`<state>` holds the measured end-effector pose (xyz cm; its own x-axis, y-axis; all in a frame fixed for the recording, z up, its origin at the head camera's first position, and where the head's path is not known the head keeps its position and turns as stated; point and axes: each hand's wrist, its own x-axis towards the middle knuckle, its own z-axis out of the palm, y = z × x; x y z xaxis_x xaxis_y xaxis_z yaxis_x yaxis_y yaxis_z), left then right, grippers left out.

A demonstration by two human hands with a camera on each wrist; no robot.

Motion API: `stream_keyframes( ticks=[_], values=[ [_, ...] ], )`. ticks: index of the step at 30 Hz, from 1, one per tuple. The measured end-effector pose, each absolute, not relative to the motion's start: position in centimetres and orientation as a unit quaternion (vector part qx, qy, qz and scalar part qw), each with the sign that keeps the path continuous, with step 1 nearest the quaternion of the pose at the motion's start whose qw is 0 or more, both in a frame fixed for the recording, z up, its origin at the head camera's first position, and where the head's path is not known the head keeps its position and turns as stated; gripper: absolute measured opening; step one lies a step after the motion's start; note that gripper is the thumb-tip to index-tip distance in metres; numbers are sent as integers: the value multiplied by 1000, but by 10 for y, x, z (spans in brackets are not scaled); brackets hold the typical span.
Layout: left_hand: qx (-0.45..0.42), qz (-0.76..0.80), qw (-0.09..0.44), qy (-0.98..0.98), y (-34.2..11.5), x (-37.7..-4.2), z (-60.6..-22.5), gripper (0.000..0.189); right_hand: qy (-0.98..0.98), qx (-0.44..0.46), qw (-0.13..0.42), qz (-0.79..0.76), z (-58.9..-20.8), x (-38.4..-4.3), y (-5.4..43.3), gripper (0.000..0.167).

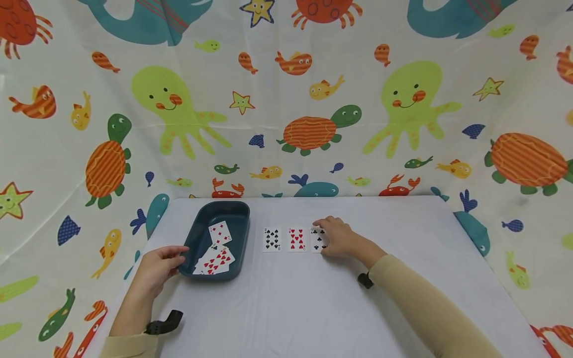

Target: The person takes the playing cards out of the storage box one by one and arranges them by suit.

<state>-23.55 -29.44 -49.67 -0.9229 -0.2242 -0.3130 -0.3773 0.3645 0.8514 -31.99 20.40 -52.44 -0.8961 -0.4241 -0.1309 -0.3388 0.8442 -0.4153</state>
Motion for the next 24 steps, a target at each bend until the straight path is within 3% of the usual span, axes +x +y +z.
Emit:
stream_keyframes(
  ticks=[10, 24],
  values=[
    [-184, 532, 73, 823, -297, -235, -498, 36, 947, -211, 107, -217, -520, -327, 189, 93],
    [-186, 526, 68, 827, -294, -237, -499, 34, 936, -270, 83, -210, -491, -327, 119, 101]
  ],
)
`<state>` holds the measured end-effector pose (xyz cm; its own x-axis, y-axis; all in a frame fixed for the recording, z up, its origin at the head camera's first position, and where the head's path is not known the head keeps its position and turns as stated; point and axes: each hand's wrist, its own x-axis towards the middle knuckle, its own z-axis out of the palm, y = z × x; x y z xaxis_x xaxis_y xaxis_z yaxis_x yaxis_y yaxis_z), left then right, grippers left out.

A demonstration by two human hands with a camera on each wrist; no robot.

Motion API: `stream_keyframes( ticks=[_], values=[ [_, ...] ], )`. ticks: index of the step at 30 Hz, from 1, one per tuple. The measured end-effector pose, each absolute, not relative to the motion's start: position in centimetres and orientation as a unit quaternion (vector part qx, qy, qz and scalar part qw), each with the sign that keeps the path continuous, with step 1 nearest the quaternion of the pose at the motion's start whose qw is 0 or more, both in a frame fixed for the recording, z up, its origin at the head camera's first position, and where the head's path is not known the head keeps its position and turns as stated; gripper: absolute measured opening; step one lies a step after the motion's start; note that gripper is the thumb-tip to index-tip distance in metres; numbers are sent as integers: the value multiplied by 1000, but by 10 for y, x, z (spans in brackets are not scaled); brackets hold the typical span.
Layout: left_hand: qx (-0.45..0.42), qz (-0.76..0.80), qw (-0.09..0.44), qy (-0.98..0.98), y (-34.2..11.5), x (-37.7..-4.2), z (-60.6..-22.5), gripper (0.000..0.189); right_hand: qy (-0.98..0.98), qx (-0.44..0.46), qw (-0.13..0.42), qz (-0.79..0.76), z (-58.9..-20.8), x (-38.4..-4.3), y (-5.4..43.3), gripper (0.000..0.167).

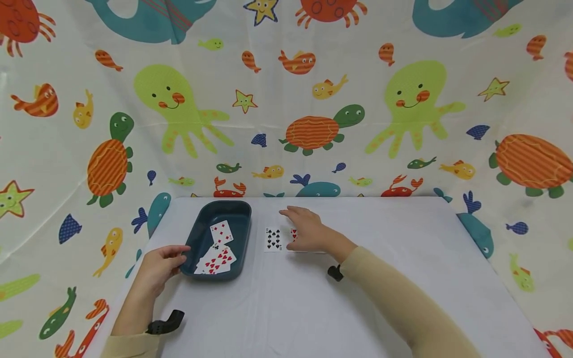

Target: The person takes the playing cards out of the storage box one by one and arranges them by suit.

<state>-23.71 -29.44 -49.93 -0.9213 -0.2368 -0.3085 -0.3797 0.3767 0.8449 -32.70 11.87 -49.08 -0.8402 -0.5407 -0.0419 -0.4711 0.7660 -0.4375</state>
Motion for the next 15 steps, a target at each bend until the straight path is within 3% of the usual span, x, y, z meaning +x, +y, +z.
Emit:
stream_keyframes(
  ticks=[15],
  values=[
    [-180, 519, 65, 833, -295, -238, -498, 35, 921, -328, 68, -200, -468, -337, 35, 105]
  ],
)
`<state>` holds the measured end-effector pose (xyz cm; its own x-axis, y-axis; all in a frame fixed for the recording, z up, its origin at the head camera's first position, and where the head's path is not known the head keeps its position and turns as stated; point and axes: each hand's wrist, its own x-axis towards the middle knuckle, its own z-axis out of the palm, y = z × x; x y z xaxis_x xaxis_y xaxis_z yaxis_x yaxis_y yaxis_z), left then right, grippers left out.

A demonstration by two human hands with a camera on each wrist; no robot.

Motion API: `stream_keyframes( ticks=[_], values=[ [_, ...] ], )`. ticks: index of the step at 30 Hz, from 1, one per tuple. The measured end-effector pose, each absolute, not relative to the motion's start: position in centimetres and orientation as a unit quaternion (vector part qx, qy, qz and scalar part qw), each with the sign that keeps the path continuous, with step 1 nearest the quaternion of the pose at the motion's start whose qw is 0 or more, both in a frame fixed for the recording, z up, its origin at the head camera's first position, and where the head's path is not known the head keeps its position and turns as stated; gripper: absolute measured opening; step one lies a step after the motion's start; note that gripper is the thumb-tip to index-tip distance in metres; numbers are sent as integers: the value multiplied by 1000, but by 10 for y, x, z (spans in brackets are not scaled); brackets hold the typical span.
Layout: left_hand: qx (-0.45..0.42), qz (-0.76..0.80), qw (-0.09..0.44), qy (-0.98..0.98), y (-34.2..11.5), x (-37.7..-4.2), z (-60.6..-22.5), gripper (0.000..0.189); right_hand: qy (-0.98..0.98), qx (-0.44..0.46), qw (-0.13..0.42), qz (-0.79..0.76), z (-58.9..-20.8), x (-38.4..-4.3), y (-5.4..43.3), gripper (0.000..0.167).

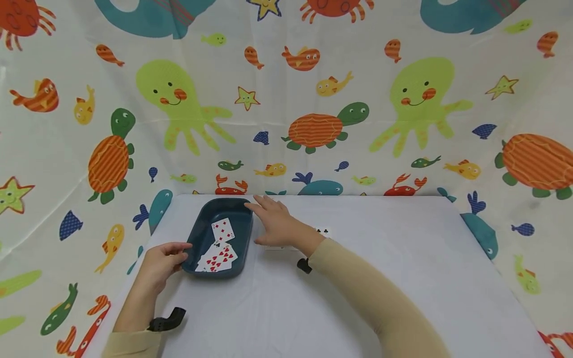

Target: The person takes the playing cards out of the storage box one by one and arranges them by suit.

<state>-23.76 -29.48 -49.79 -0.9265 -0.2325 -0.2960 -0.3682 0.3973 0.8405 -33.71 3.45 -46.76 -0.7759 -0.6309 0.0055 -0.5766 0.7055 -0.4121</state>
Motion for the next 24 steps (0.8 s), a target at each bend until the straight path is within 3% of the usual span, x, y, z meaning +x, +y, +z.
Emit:
stream_keyframes(
  ticks=[13, 24],
  values=[
    [-173, 508, 62, 842, -295, -234, -495, 35, 921, -350, 55, -159, -467, -342, -35, 109],
    [-169, 506, 67, 843, -292, -238, -498, 35, 916, -387, 89, -61, -480, -344, -62, 100]
  ],
)
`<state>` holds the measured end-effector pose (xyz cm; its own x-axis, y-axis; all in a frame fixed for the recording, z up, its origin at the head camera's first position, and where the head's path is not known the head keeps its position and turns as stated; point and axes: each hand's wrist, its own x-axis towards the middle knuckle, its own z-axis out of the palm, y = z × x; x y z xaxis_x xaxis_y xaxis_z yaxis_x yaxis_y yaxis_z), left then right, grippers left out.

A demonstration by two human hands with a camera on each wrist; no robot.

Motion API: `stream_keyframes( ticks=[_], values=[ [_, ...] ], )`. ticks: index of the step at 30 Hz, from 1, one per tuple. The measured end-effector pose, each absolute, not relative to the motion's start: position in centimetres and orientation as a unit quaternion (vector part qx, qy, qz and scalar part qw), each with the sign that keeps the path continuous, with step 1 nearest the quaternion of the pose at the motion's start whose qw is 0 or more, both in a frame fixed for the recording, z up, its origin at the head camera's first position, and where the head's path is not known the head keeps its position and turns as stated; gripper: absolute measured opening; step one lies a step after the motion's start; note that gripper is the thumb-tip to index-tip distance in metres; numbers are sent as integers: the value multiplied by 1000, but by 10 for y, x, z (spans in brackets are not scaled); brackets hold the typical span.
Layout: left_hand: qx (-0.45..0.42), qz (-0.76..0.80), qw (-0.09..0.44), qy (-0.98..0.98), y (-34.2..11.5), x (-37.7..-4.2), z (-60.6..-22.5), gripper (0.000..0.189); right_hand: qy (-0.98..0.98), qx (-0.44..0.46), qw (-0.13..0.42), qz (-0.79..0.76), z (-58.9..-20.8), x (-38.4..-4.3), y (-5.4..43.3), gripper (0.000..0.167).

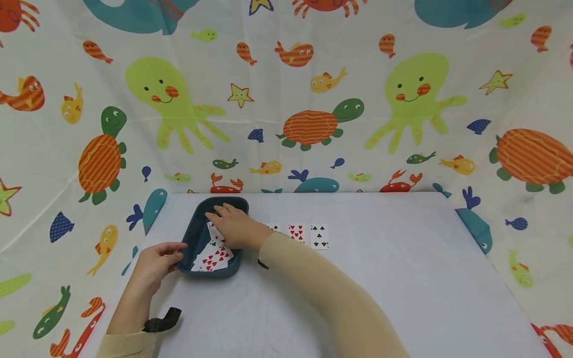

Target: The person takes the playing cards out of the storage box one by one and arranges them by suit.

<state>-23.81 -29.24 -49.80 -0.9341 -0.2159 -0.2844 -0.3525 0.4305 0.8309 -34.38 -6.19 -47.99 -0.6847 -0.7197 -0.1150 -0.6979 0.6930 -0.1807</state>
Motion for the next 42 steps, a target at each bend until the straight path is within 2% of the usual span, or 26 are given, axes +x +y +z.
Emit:
stream_keyframes(
  ticks=[20, 30, 42],
  values=[
    [-166, 514, 50, 840, -293, -235, -503, 34, 923, -371, 81, 61, -496, -359, -86, 81],
    [-167, 511, 55, 841, -291, -238, -500, 34, 929, -354, 105, 33, -494, -365, -87, 78],
    [-162, 516, 51, 840, -294, -238, -501, 34, 936, -340, 91, -5, -497, -367, -90, 80]
  ],
)
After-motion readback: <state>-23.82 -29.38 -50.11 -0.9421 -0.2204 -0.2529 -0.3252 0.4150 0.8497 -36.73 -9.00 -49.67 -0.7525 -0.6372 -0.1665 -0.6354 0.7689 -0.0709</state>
